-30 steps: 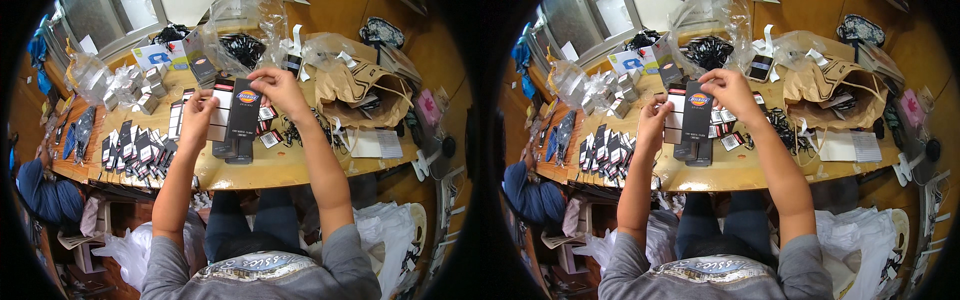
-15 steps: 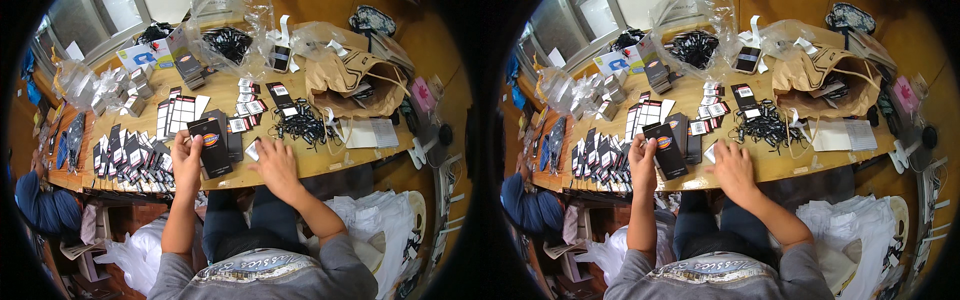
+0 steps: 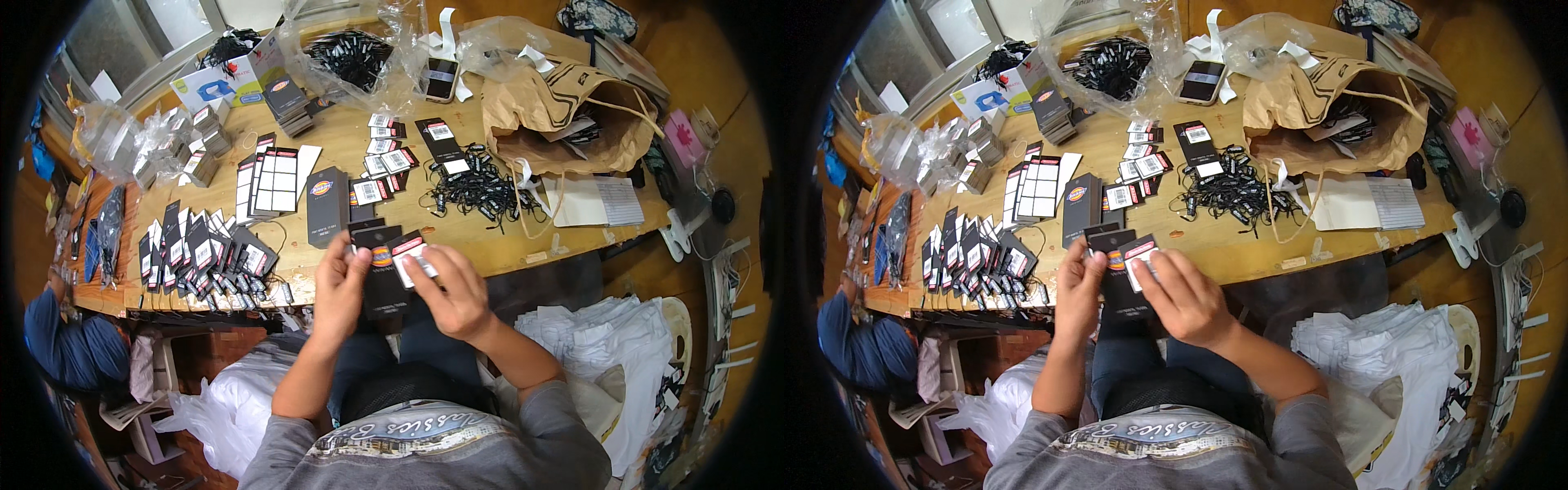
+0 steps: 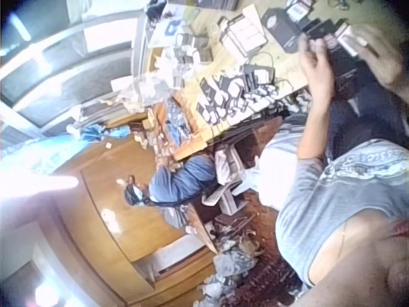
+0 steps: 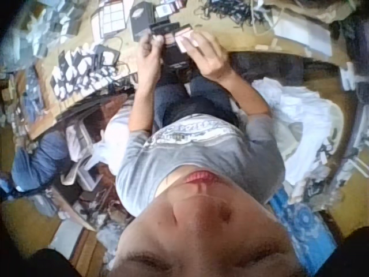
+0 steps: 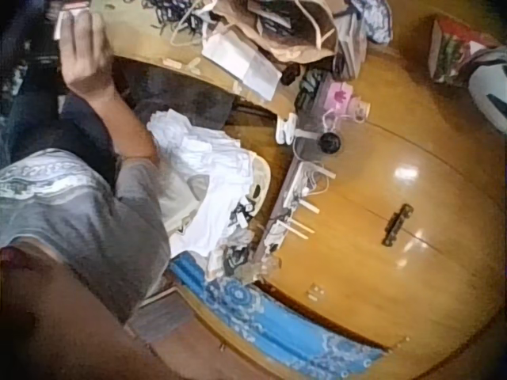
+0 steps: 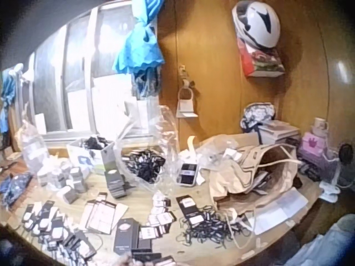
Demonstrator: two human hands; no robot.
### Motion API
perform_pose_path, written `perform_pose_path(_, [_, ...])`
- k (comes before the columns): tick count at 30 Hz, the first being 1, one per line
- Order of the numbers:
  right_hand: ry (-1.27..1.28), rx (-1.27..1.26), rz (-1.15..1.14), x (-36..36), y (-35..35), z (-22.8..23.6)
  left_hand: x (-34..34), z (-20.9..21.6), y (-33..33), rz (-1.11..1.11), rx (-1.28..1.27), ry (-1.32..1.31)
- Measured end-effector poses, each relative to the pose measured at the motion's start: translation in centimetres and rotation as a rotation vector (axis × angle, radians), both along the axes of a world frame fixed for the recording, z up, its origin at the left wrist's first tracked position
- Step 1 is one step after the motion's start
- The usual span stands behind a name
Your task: The person sits at a cluttered table and repeatedly picks up small black tags and black plastic fasteners. They thread the fasteners through the holes in the tags and place the assembled items into a pile on the table.
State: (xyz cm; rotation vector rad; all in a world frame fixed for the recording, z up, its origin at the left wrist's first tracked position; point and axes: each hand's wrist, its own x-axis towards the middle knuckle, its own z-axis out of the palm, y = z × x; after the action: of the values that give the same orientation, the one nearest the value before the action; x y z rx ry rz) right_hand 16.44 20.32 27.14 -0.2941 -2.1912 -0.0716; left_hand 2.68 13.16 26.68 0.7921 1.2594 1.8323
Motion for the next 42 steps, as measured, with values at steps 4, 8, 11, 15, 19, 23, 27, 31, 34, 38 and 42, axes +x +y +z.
perform_pose_path(4, [-0.035,-0.255,0.184,-1.7,-0.6,-0.5,1.0,-0.7,0.0,0.065,0.049,-0.052])
perform_pose_path(8, [0.034,-0.439,0.018,-0.6,3.0,-0.8,0.0,-1.1,-0.6,0.081,0.009,-0.125])
perform_pose_path(11, [-0.066,-0.602,-0.238,-0.7,7.1,-1.1,0.0,-0.6,-1.0,0.078,0.012,-0.101])
perform_pose_path(15, [-0.229,-0.714,-0.411,-1.5,8.0,-1.4,0.4,-0.7,-1.4,0.056,-0.015,-0.077])
perform_pose_path(19, [-0.197,-0.912,-0.272,-0.5,9.0,-1.1,0.3,-0.6,-2.0,0.042,-0.033,-0.103])
perform_pose_path(23, [-0.076,-1.105,-0.103,0.6,9.8,0.7,0.2,-0.6,-2.0,0.019,-0.037,-0.109])
perform_pose_path(27, [-0.046,-1.145,0.047,0.1,10.0,2.3,0.4,-0.9,-1.9,-0.024,-0.043,-0.089])
perform_pose_path(31, [-0.111,-1.062,0.224,-2.1,9.8,3.6,0.8,-0.6,-2.0,-0.045,-0.033,-0.081])
perform_pose_path(34, [-0.273,-0.524,0.0,-1.2,10.4,3.4,0.7,-0.7,-2.5,-0.051,-0.022,-0.064])
perform_pose_path(38, [-0.566,-0.422,0.038,0.3,10.2,1.6,0.5,-0.6,-2.8,-0.078,-0.013,-0.099])
perform_pose_path(42, [-0.413,-0.569,0.11,0.3,10.6,-0.1,0.9,-0.2,-2.5,-0.156,-0.047,-0.203])
